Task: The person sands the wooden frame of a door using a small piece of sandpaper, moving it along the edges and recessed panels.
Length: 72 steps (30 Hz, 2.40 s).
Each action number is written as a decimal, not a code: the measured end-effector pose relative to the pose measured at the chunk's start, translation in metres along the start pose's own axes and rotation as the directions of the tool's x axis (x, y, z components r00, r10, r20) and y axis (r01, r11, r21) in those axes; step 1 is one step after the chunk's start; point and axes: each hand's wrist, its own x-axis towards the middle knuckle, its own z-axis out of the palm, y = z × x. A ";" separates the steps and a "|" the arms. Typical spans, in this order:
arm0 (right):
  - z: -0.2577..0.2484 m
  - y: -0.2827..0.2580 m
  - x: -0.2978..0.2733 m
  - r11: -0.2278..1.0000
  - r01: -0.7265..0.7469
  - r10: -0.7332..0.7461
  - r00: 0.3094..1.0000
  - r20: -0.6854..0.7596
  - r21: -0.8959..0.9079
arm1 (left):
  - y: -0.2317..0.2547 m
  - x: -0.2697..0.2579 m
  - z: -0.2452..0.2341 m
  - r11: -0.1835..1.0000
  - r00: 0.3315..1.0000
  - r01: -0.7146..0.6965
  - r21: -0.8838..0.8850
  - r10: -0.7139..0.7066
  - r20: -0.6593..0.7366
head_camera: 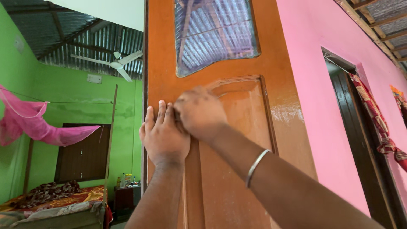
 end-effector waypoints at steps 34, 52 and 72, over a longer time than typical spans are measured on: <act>-0.018 0.027 0.047 0.873 -0.435 0.326 0.856 0.401 0.221 | -0.034 -0.014 -0.026 0.994 0.996 -0.055 0.091 0.048 0.078; -0.002 0.015 0.027 0.732 -0.608 0.327 0.708 0.625 0.306 | -0.036 -0.019 -0.026 0.997 1.000 -0.003 0.074 0.005 -0.028; -0.013 -0.019 -0.003 1.000 -0.010 0.003 0.969 0.245 0.027 | -0.043 -0.018 -0.022 0.978 0.976 0.208 -0.023 -0.209 -0.056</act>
